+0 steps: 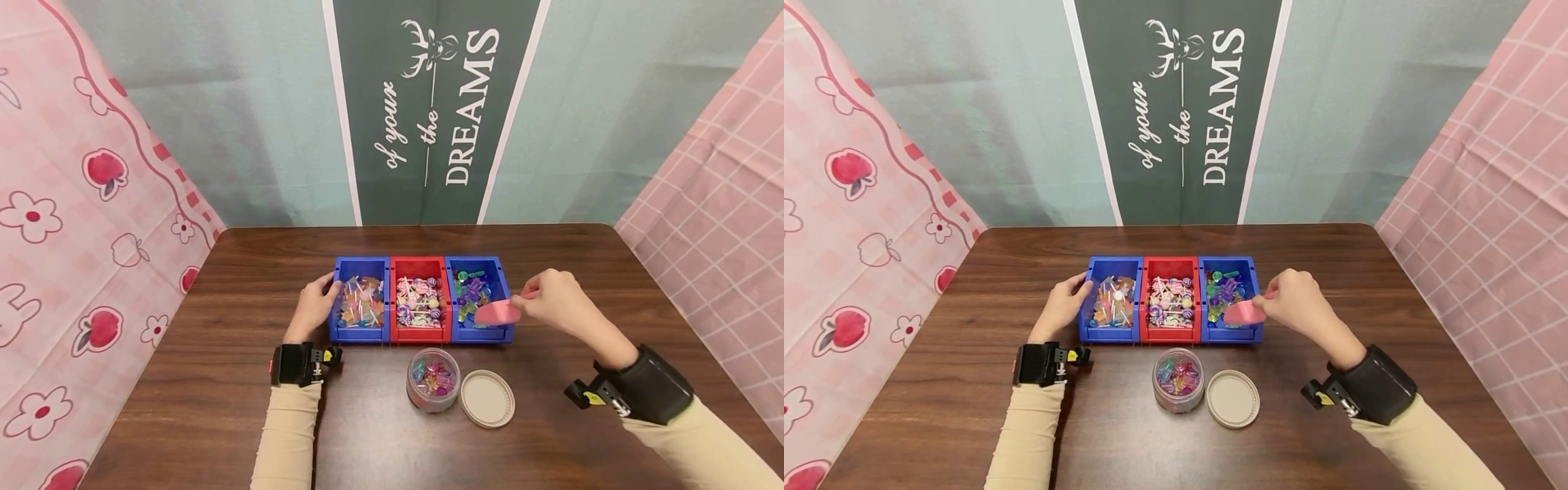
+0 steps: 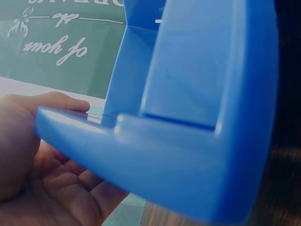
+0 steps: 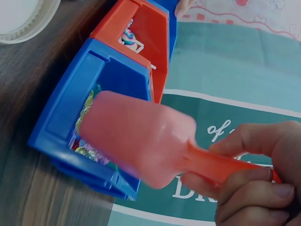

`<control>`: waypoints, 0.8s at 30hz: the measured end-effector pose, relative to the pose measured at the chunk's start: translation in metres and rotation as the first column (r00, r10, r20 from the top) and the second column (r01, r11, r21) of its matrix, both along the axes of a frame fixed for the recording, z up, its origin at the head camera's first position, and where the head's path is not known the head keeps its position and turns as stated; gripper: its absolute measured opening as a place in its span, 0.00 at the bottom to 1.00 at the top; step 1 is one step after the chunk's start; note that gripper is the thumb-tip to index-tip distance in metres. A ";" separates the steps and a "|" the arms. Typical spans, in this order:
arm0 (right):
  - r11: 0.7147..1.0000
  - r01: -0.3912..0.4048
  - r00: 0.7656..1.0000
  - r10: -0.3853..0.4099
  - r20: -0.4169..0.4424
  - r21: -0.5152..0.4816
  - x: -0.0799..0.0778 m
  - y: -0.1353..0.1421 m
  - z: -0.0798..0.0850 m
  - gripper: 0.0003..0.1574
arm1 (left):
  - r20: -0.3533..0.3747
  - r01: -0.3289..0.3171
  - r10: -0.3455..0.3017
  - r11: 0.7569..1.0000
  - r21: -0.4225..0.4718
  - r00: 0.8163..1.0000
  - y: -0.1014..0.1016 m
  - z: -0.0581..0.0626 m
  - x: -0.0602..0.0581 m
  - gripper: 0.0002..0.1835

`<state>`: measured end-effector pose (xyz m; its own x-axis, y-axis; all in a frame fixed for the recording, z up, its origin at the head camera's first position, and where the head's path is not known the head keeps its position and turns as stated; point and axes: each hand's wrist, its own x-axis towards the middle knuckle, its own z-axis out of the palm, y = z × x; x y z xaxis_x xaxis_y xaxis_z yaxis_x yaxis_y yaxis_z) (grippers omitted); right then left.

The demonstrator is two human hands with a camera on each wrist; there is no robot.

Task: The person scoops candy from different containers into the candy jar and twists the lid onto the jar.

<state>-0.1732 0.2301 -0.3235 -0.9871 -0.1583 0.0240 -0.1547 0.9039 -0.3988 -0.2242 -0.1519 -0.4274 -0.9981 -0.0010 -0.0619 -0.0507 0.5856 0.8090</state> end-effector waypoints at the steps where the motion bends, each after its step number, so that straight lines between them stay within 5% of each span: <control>1: 1.000 0.003 1.000 -0.003 0.018 0.003 -0.003 -0.002 0.000 0.20 | 0.003 0.000 0.000 1.000 -0.001 1.000 0.000 0.000 0.000 0.26; 8: 0.997 -0.010 0.986 -0.002 0.165 0.072 -0.023 -0.014 0.003 0.33 | 0.006 0.000 0.000 1.000 0.001 1.000 0.000 -0.001 -0.001 0.26; 17: 0.983 -0.040 0.940 -0.024 0.340 0.180 -0.052 -0.024 0.003 0.29 | -0.006 -0.003 0.003 1.000 -0.010 1.000 -0.001 -0.002 -0.001 0.26; 24: 0.971 -0.065 0.927 -0.026 0.374 0.230 -0.057 -0.032 -0.002 0.21 | -0.003 -0.004 0.004 1.000 -0.006 1.000 -0.001 -0.001 -0.001 0.26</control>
<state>-0.2305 0.1980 -0.3258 -0.9138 -0.1335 -0.3837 -0.0550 0.9764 -0.2087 -0.2253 -0.1525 -0.4285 -0.9983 -0.0049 -0.0587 -0.0503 0.5900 0.8058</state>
